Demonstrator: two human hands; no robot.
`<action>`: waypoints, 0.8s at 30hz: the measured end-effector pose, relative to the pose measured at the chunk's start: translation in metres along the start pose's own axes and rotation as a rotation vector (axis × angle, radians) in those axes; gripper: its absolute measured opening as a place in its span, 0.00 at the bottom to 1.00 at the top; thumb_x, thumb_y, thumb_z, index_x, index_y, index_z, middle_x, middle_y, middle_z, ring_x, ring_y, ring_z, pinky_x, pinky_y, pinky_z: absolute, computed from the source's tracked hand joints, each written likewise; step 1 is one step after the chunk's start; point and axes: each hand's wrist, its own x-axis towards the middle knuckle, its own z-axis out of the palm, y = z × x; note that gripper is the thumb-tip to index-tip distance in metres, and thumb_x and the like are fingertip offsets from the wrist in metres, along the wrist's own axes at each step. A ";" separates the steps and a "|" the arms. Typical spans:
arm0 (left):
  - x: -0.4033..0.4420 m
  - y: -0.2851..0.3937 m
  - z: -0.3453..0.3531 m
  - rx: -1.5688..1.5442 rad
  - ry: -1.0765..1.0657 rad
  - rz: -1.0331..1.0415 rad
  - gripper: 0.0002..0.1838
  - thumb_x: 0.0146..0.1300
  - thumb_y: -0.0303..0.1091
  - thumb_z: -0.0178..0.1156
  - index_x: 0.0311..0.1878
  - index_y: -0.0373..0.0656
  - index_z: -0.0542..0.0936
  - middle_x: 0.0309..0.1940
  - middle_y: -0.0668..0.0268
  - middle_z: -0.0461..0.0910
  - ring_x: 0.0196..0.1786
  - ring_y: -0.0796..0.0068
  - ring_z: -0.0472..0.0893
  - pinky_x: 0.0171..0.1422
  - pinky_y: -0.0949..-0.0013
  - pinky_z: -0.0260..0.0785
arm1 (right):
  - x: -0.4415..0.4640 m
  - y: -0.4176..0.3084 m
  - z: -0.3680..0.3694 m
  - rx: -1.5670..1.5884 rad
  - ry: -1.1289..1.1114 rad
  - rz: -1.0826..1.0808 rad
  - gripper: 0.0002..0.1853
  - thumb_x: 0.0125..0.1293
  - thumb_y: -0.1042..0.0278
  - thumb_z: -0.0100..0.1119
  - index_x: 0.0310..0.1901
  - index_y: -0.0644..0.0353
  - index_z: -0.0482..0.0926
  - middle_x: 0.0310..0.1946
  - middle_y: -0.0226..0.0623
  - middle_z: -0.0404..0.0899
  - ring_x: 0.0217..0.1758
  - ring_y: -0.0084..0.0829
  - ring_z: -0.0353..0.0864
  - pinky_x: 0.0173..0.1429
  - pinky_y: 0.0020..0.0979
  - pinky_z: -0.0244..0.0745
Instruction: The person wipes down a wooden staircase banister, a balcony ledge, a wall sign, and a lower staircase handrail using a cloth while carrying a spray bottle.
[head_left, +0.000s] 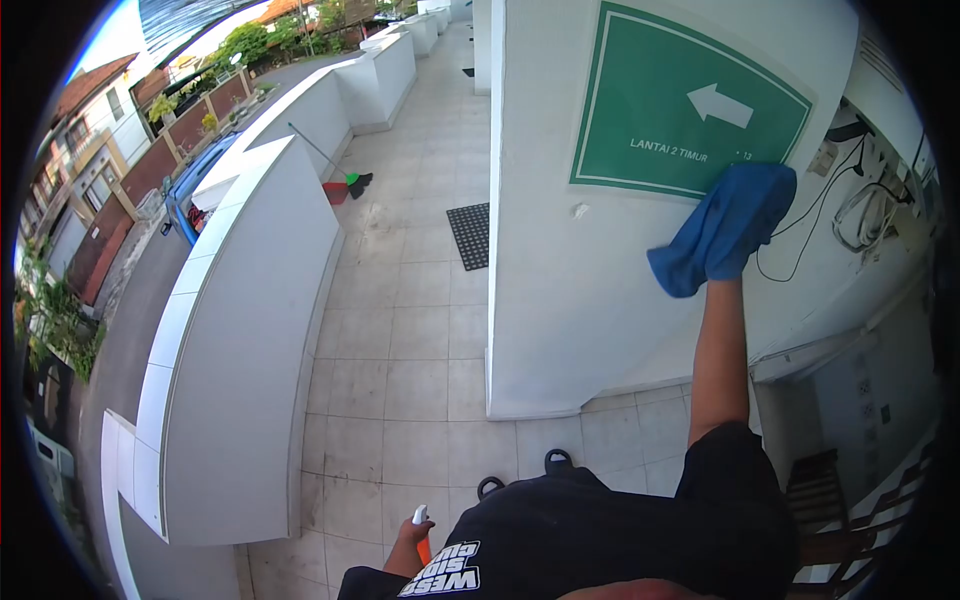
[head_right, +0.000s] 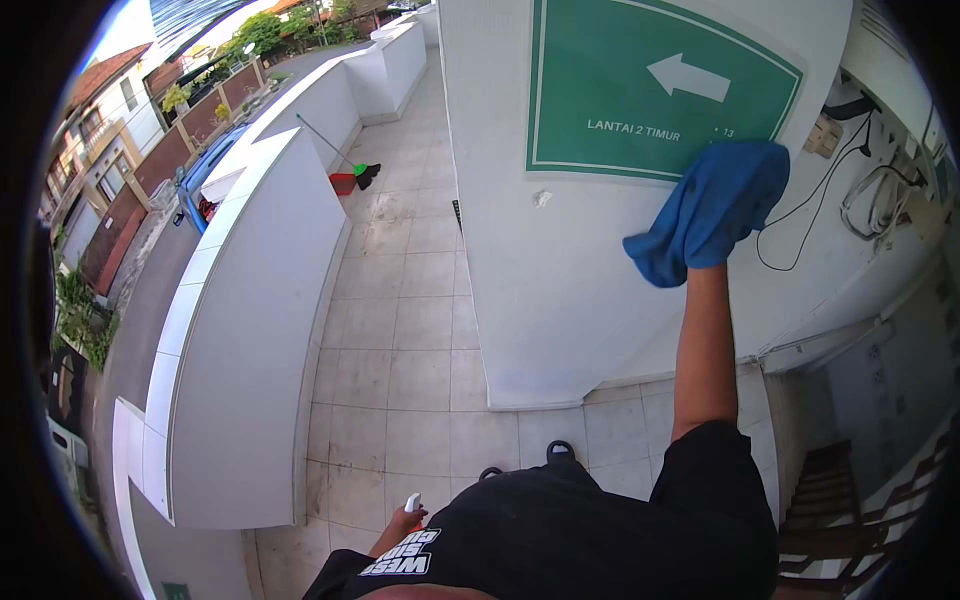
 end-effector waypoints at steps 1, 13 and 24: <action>-0.001 -0.006 -0.002 -0.001 -0.003 -0.002 0.27 0.49 0.47 0.75 0.52 0.46 0.83 0.47 0.60 0.85 0.51 0.64 0.84 0.57 0.62 0.75 | 0.036 -0.050 -0.030 -0.502 -0.245 -0.034 0.26 0.73 0.56 0.47 0.68 0.61 0.67 0.69 0.49 0.65 0.74 0.47 0.60 0.79 0.46 0.49; -0.013 0.059 0.007 -0.159 -0.033 0.112 0.22 0.50 0.37 0.74 0.49 0.41 0.83 0.33 0.64 0.84 0.34 0.74 0.82 0.39 0.68 0.74 | 0.056 -0.185 0.016 -0.614 -0.011 -0.282 0.32 0.77 0.48 0.38 0.75 0.59 0.55 0.76 0.39 0.53 0.78 0.35 0.54 0.82 0.38 0.44; 0.012 0.073 0.006 -0.070 -0.033 0.113 0.22 0.50 0.36 0.74 0.49 0.40 0.83 0.38 0.62 0.85 0.40 0.69 0.84 0.46 0.65 0.75 | 0.070 -0.079 -0.060 0.073 -0.034 -0.107 0.32 0.61 0.46 0.62 0.62 0.58 0.75 0.61 0.49 0.74 0.66 0.47 0.71 0.72 0.44 0.62</action>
